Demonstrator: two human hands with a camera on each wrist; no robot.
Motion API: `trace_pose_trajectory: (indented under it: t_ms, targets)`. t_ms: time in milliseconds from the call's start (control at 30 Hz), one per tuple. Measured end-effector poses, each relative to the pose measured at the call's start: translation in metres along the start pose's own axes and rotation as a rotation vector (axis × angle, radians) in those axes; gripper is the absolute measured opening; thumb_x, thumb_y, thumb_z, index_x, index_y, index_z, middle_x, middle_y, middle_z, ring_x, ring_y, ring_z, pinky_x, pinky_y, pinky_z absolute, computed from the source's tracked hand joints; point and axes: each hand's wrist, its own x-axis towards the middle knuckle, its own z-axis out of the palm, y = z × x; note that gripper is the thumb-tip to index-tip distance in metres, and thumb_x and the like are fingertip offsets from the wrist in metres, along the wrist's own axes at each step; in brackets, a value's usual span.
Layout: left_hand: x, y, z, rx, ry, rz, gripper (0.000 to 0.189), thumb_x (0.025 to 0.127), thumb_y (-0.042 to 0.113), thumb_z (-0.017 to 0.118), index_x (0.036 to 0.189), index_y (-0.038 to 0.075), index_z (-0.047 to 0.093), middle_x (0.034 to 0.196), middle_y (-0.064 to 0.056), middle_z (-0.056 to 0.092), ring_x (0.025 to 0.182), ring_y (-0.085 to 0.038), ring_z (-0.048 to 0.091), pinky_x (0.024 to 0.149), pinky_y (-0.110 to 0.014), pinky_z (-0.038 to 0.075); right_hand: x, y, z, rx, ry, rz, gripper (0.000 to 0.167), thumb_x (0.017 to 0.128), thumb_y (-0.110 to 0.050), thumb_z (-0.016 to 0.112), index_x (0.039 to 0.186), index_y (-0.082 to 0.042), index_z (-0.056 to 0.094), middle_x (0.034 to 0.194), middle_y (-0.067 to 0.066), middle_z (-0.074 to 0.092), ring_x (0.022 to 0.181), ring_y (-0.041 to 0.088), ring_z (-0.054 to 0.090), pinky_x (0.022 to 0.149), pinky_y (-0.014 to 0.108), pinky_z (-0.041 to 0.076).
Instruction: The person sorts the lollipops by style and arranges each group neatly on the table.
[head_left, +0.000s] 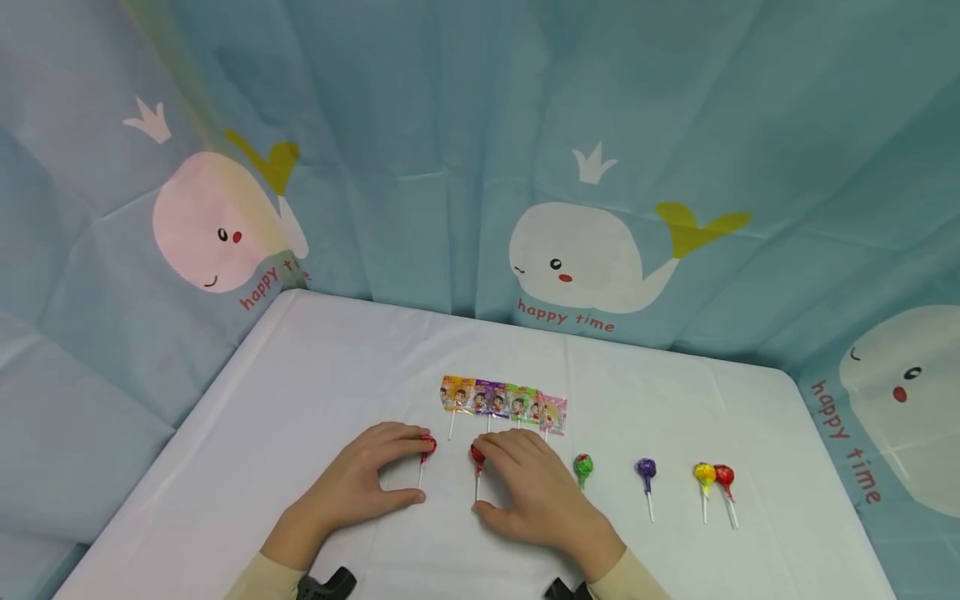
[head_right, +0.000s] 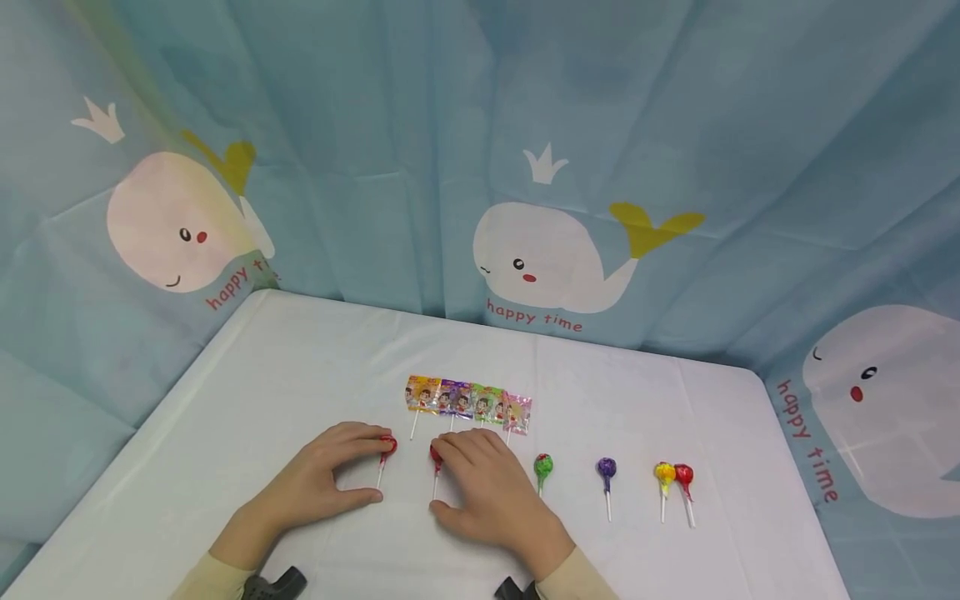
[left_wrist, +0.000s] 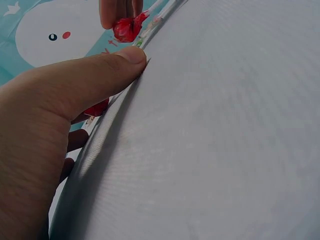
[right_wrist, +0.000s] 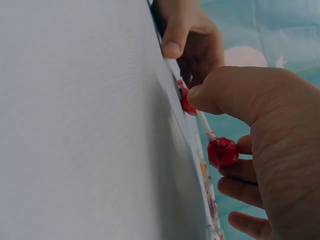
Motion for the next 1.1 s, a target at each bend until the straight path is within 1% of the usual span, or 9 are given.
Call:
trace_pose_trajectory:
  t_ms: [100, 300, 533, 700, 900, 1100]
  targets:
    - [0.000, 0.000, -0.001, 0.005, -0.006, -0.004, 0.066, 0.079, 0.039, 0.101, 0.138, 0.026, 0.076, 0.146, 0.005, 0.068, 0.135, -0.019, 0.061, 0.117, -0.027, 0.043, 0.005, 0.000, 0.002, 0.016, -0.013, 0.003, 0.074, 0.084, -0.048, 0.087, 0.145, -0.011, 0.067, 0.142, 0.000, 0.068, 0.132, 0.020, 0.062, 0.119, 0.041, 0.044]
    - [-0.001, 0.000, -0.002, -0.007, 0.008, 0.019, 0.065, 0.079, 0.037, 0.101, 0.138, 0.025, 0.076, 0.145, 0.003, 0.069, 0.134, -0.021, 0.062, 0.117, -0.024, 0.041, 0.012, -0.003, 0.005, 0.031, -0.049, 0.001, 0.072, 0.088, -0.049, 0.083, 0.148, -0.012, 0.065, 0.142, -0.003, 0.066, 0.132, 0.017, 0.060, 0.121, 0.038, 0.042]
    - [0.000, -0.002, -0.001, -0.011, 0.012, 0.027, 0.067, 0.079, 0.038, 0.101, 0.140, 0.026, 0.075, 0.145, 0.003, 0.069, 0.134, -0.021, 0.062, 0.118, -0.023, 0.039, 0.022, -0.008, 0.011, 0.019, -0.056, -0.026, 0.075, 0.087, -0.050, 0.085, 0.148, -0.011, 0.065, 0.142, -0.002, 0.066, 0.131, 0.018, 0.060, 0.120, 0.040, 0.042]
    - [0.001, -0.003, -0.001, -0.007, 0.008, 0.031, 0.067, 0.079, 0.038, 0.101, 0.139, 0.025, 0.075, 0.145, 0.003, 0.069, 0.134, -0.021, 0.062, 0.117, -0.026, 0.042, 0.026, -0.011, 0.016, -0.012, -0.069, -0.047, 0.076, 0.087, -0.053, 0.084, 0.148, -0.012, 0.064, 0.142, -0.002, 0.066, 0.133, 0.017, 0.060, 0.120, 0.042, 0.043]
    - [0.000, -0.003, -0.001, -0.007, -0.016, -0.010, 0.066, 0.080, 0.040, 0.100, 0.140, 0.027, 0.075, 0.147, 0.005, 0.068, 0.137, -0.019, 0.060, 0.117, -0.032, 0.044, 0.030, -0.013, 0.020, -0.033, -0.064, -0.070, 0.075, 0.087, -0.051, 0.084, 0.147, -0.010, 0.064, 0.142, 0.000, 0.067, 0.133, 0.017, 0.061, 0.121, 0.046, 0.043]
    - [0.001, -0.003, 0.000, -0.002, -0.012, 0.001, 0.067, 0.079, 0.040, 0.100, 0.140, 0.027, 0.075, 0.146, 0.004, 0.068, 0.136, -0.020, 0.061, 0.116, -0.032, 0.045, 0.031, -0.011, 0.026, -0.036, -0.080, -0.055, 0.077, 0.087, -0.053, 0.083, 0.148, -0.011, 0.063, 0.143, -0.001, 0.066, 0.136, 0.016, 0.058, 0.121, 0.044, 0.042]
